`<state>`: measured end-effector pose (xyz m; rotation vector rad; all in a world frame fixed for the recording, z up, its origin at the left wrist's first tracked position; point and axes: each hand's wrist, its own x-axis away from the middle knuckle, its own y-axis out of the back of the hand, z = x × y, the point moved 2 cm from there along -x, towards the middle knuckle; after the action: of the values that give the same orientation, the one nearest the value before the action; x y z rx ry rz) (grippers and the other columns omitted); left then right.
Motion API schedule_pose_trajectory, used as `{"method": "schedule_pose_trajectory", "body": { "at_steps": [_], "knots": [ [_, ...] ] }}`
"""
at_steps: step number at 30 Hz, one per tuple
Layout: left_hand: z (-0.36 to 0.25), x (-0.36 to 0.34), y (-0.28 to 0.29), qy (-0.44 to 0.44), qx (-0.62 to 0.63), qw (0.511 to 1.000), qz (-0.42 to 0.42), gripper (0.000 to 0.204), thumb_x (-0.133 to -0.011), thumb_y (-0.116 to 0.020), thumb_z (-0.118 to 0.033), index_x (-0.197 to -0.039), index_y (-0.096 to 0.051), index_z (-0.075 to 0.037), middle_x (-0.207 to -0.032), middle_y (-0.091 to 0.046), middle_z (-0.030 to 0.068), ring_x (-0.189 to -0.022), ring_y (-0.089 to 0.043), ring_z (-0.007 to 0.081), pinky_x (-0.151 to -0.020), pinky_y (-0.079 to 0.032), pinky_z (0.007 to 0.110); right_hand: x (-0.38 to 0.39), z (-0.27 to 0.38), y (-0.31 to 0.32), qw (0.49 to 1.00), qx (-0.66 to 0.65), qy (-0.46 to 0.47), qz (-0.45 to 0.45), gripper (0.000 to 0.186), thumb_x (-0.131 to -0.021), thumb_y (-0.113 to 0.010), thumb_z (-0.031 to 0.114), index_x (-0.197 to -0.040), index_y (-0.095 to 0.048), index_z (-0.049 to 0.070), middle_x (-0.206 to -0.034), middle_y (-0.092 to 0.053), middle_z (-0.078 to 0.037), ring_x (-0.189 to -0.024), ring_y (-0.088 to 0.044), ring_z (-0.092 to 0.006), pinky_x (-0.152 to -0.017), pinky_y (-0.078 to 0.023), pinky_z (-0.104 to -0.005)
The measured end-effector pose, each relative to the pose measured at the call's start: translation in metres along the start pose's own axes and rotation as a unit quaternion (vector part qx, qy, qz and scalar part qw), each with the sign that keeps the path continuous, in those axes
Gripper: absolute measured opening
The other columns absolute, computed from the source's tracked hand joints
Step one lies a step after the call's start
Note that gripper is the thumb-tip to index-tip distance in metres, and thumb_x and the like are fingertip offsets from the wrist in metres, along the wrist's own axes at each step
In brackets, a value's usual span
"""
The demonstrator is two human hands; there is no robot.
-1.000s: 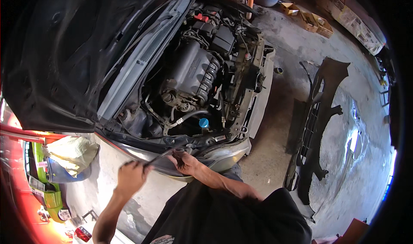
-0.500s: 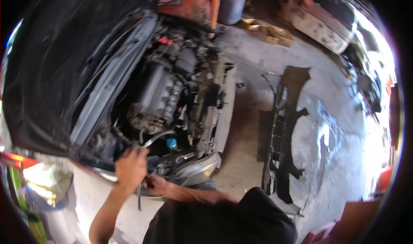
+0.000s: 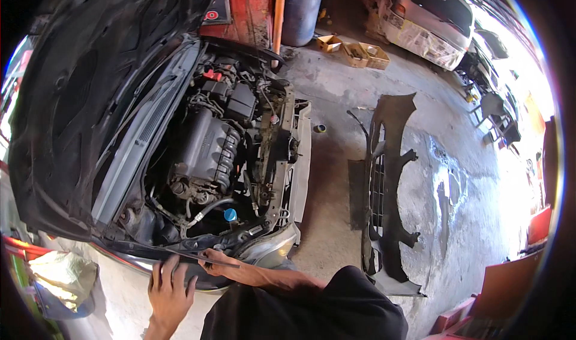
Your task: Removing screws and detaching a vehicle headlight and bumper components.
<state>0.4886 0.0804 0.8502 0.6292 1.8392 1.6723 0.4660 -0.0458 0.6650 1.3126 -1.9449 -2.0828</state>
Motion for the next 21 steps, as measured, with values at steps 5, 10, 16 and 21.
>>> {"method": "schedule_pose_trajectory", "body": {
  "at_steps": [5,10,16,21],
  "knots": [
    [0.008,-0.007,-0.045,-0.159,-0.044,0.986,-0.034,0.031,-0.076,-0.069,-0.028,-0.1,-0.066,-0.009,-0.097,-0.062,0.0017,-0.1,-0.051,0.0233,-0.098,-0.035,0.044,0.011,0.025,-0.065,0.962,-0.222,-0.056,-0.152,0.018,-0.09,-0.054,0.017,-0.096,-0.056,0.0,-0.087,-0.058,-0.009,-0.074,-0.059,-0.0222,-0.069,-0.051,-0.0337],
    [0.007,-0.006,-0.05,-0.051,-0.059,0.996,0.031,0.029,-0.082,-0.066,-0.027,-0.105,-0.064,-0.009,-0.074,-0.063,0.0083,-0.075,-0.06,0.0276,-0.076,-0.047,0.043,0.025,0.04,-0.095,0.852,-0.436,-0.244,-0.156,0.026,-0.088,-0.059,0.021,-0.105,-0.054,0.001,-0.098,-0.06,-0.012,-0.074,-0.061,-0.0277,-0.071,-0.051,-0.0369],
    [0.011,-0.022,-0.044,0.128,0.126,0.981,0.071,0.068,-0.09,-0.053,-0.021,-0.144,-0.015,-0.003,-0.066,-0.06,0.028,-0.062,-0.058,0.0461,-0.063,-0.046,0.054,-0.012,0.017,0.012,0.874,-0.407,-0.263,-0.038,0.048,-0.081,-0.065,0.016,-0.12,-0.045,-0.004,-0.115,-0.052,-0.021,-0.106,-0.053,-0.039,-0.09,-0.045,-0.0415],
    [-0.002,-0.032,-0.017,0.168,0.091,0.971,0.142,0.061,-0.09,-0.053,-0.02,-0.145,-0.026,-0.011,-0.076,-0.062,0.0285,-0.074,-0.061,0.0453,-0.068,-0.049,0.052,-0.032,0.019,-0.018,0.809,-0.524,-0.253,-0.084,0.026,-0.083,-0.059,0.007,-0.102,-0.044,-0.003,-0.098,-0.05,-0.025,-0.092,-0.049,-0.0427,-0.079,-0.042,-0.049]
  ]
}}
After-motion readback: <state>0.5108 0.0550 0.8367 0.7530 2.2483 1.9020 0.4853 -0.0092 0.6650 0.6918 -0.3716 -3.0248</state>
